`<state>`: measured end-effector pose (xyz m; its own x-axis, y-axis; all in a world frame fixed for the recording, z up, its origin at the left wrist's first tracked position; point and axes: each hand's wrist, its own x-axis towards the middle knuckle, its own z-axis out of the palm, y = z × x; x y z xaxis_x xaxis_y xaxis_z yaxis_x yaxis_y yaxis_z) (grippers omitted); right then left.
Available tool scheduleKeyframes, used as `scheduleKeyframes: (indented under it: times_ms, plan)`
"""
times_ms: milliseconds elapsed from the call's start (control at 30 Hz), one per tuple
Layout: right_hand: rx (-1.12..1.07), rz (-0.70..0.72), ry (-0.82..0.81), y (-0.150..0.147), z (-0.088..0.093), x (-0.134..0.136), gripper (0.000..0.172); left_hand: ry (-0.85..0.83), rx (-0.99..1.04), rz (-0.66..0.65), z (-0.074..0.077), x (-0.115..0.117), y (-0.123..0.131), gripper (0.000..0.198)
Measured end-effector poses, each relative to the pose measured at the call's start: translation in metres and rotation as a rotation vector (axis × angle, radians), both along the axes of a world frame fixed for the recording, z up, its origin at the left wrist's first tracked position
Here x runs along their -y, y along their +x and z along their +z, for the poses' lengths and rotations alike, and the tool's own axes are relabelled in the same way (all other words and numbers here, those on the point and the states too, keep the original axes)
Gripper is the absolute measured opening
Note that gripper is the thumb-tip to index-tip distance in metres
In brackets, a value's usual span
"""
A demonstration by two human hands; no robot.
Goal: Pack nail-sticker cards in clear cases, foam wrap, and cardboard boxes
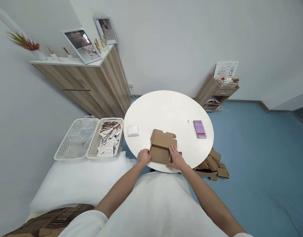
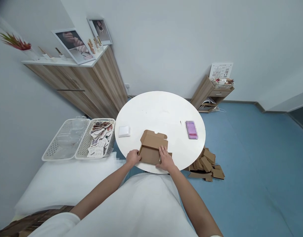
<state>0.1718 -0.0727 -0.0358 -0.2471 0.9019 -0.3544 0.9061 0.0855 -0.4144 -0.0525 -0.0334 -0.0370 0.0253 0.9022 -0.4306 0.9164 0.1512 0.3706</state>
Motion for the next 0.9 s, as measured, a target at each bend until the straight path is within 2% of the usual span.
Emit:
scheduleKeyframes:
  times_ms: [67,200,267,333,467,633,700,767,900]
  plan:
    - [-0.004,0.006,0.006,0.003,0.000,-0.001,0.108,0.021,0.086,-0.069,0.001,0.002,-0.005,0.031]
    - [-0.032,0.034,0.023,0.010,0.000,-0.002,0.108,0.081,0.262,-0.234,0.009,0.006,-0.014,0.102]
    - [-0.039,0.034,0.030,0.012,0.000,-0.002,0.108,0.069,0.253,-0.337,0.014,0.004,-0.014,0.119]
    - [-0.038,0.038,0.035,0.013,-0.001,-0.002,0.108,0.031,0.197,-0.414,0.018,0.000,-0.011,0.122]
    - [-0.004,0.079,0.030,0.015,0.002,-0.003,0.107,-0.021,0.120,-0.476,0.020,-0.011,-0.004,0.125]
    - [0.090,0.049,0.078,0.020,0.011,0.000,0.105,-0.021,0.150,-0.445,0.014,-0.016,0.004,0.122]
    - [0.080,-0.044,0.094,0.026,0.013,0.002,0.105,-0.029,0.171,-0.397,0.014,-0.017,0.009,0.120]
    - [0.002,-0.196,0.084,0.036,0.014,0.003,0.105,-0.047,0.191,-0.354,0.014,-0.019,0.016,0.119]
    - [-0.351,-0.599,-0.027,0.062,0.006,0.004,0.093,-0.077,0.187,-0.309,0.017,-0.026,0.034,0.117]
